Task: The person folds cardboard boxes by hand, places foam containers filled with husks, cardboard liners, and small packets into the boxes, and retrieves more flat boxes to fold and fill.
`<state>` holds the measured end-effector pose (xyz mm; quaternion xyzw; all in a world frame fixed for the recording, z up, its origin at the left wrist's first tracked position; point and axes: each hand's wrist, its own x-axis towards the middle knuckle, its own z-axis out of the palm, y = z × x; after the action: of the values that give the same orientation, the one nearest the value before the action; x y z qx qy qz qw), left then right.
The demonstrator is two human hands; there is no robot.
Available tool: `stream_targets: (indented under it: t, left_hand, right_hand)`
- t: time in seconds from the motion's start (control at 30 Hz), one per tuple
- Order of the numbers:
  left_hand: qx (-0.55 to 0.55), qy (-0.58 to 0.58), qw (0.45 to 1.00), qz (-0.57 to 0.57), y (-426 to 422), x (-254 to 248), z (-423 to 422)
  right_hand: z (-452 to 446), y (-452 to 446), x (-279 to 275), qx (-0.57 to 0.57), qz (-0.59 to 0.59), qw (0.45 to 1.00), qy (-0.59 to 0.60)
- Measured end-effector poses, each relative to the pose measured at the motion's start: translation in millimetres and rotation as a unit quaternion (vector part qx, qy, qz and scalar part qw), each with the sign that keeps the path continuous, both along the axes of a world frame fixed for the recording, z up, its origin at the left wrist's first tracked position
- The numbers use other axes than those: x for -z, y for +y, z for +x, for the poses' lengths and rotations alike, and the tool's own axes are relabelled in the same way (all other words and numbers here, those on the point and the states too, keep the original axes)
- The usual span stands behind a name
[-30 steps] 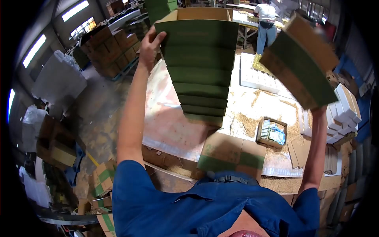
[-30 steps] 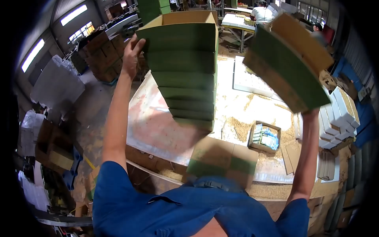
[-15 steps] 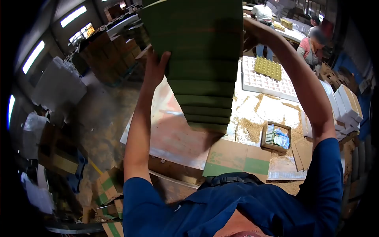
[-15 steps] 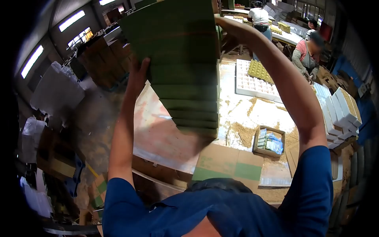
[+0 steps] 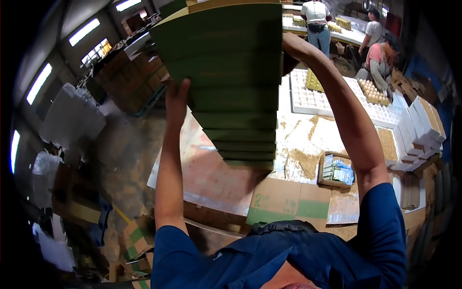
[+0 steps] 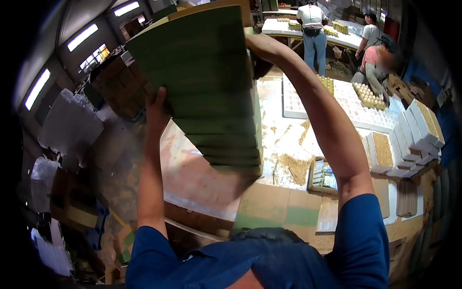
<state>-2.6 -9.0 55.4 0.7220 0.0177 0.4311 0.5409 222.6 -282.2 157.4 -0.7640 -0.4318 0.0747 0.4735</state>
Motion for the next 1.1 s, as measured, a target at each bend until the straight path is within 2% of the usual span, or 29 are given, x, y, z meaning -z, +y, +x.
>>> stream_targets:
  t: [0.03,0.07,0.13,0.27,0.33,0.4,0.47,0.53,0.57,0.6,0.67,0.73,0.77,0.83,0.87,0.9,0.93,1.0,1.03,1.07,1.1]
  left_hand:
    - [-0.004,0.019,1.0,-0.009,-1,-3,-2]
    - [-0.008,0.038,0.999,-0.017,-3,-5,-3]
    - [0.011,-0.002,0.998,-0.054,-12,-8,-6]
    - [-0.005,0.019,0.996,-0.087,-20,-14,-10]
    - [0.018,-0.045,0.999,0.007,-2,-9,-2]
    - [0.016,0.003,1.0,0.003,8,-9,-11]
    - [0.018,0.038,0.999,0.004,5,-13,-14]
    - [0.02,-0.05,0.998,-0.021,-14,-13,-15]
    - [0.018,-0.048,0.999,-0.02,-22,-12,-15]
    - [0.007,-0.059,0.998,-0.024,-29,-8,-17]
    - [-0.005,-0.063,0.997,-0.034,-40,0,-24]
    - [-0.03,-0.086,0.996,-0.025,-49,18,-36]
    - [-0.025,-0.068,0.997,-0.036,-57,33,-44]
    - [-0.116,-0.062,0.99,-0.045,-77,69,-61]
    - [-0.142,-0.025,0.989,-0.045,-82,106,-69]
    - [-0.16,0.054,0.986,0.0,-92,149,-80]
    - [-0.141,0.173,0.974,0.041,-85,222,-97]
    - [-0.076,0.389,0.913,0.099,-155,281,-112]
    - [-0.003,0.401,0.912,0.09,-170,333,-121]
    - [0.008,0.44,0.888,0.138,-198,356,-132]
    - [0.045,0.459,0.876,0.143,-214,381,-135]
  right_hand:
    - [-14,-5,-6,0.018,0.004,0.998,0.055]
    - [-24,-10,-11,0.02,0.008,0.998,0.06]
    - [-36,-22,-10,0.05,-0.032,0.99,0.124]
    - [-19,-32,23,0.019,0.027,0.988,0.149]
    - [-23,-43,36,0.008,0.03,0.989,0.147]
    - [-28,-52,56,-0.045,0.086,0.994,0.052]
    - [-37,-63,60,-0.063,0.101,0.99,0.077]
    - [-42,-66,65,-0.05,0.09,0.995,-0.006]
    - [-44,-69,65,-0.054,0.076,0.996,0.018]
    - [-51,-71,65,-0.032,0.057,0.997,-0.051]
    - [-52,-71,70,-0.008,0.039,0.994,-0.099]
    - [-41,-64,88,0.01,0.117,0.98,-0.162]
    - [-34,-63,100,0.033,0.148,0.972,-0.181]
    - [-21,-73,123,0.029,0.163,0.974,-0.158]
    - [-21,-84,144,0.032,0.182,0.973,-0.138]
    - [-42,-109,156,0.066,0.125,0.983,-0.113]
    - [-37,-121,199,0.1,0.101,0.985,-0.096]
    - [-55,-162,295,0.16,-0.037,0.986,0.011]
    - [-78,-188,322,0.162,-0.163,0.967,0.112]
    - [-100,-215,371,0.184,-0.171,0.961,0.115]
    - [-119,-245,421,0.229,-0.251,0.931,0.132]
